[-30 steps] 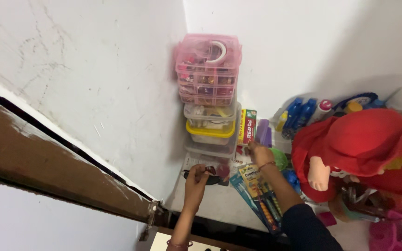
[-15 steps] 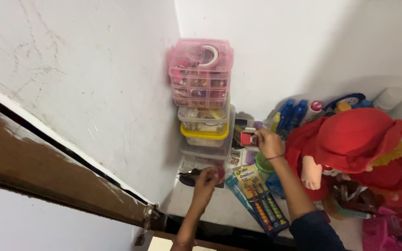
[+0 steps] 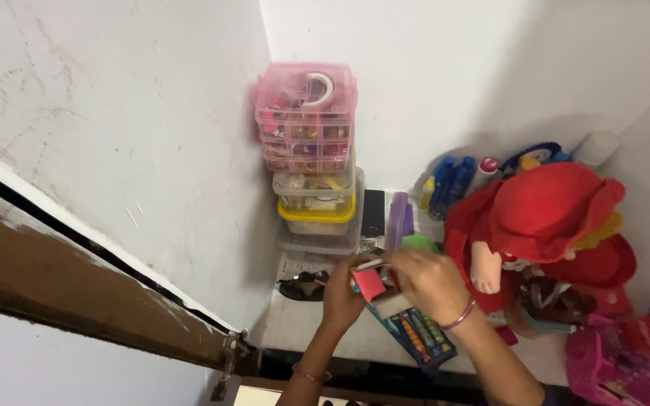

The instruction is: The person organizes various items including jewelry, a tube of toothpaste, and a hair clip by placing them into a large brown travel bag on a bed.

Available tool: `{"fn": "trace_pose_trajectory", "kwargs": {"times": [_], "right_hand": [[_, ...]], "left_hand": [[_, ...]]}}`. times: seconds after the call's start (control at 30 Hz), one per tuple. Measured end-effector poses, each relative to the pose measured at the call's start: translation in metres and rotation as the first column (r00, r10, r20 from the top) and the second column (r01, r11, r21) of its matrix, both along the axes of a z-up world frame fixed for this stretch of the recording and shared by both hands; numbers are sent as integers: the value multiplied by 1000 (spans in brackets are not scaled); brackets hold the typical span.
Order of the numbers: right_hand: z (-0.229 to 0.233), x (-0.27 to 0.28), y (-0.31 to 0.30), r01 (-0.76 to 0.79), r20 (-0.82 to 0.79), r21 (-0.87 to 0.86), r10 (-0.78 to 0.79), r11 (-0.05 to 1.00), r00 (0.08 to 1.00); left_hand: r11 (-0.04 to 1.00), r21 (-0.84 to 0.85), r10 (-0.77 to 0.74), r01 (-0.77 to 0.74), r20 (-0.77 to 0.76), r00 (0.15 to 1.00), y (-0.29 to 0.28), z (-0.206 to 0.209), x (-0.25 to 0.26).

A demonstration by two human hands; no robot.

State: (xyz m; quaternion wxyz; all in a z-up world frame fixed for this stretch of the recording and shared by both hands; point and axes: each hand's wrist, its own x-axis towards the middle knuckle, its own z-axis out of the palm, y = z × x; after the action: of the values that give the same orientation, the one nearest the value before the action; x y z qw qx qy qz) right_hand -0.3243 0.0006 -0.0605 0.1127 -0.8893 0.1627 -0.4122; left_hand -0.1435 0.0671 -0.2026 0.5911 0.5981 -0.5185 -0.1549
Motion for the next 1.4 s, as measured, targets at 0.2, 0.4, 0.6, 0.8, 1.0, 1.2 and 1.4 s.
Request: {"fn": "trace_pose_trajectory", "kwargs": {"times": [0.2, 0.4, 0.6, 0.8, 1.0, 1.2, 1.4], "right_hand": [[18, -3, 53, -30, 27, -189, 36, 981, 999], [32, -2, 68, 76, -250, -165, -116, 983, 961], [31, -22, 70, 236, -179, -301, -297, 924, 938], [24, -20, 65, 205, -242, -254, -268, 945, 933], [15, -18, 65, 203, -269, -379, -317, 903, 909], [28, -44, 66, 277, -203, -441, -396, 853, 895], [50, -114, 58, 278, 86, 227, -303, 933, 949]], "left_hand": [[995, -95, -36, 14, -235, 971, 20, -33, 10], [996, -90, -20, 3, -189, 982, 30, -22, 8], [978, -149, 162, -147, 98, 982, 41, -12, 6], [972, -144, 212, -185, 202, 956, 47, 2, 3], [973, -169, 203, -159, 289, 936, 55, 18, -8], [986, 50, 145, -157, 185, 972, 45, 6, -5], [980, 77, 182, -185, 42, 982, 23, -26, -4]]}}
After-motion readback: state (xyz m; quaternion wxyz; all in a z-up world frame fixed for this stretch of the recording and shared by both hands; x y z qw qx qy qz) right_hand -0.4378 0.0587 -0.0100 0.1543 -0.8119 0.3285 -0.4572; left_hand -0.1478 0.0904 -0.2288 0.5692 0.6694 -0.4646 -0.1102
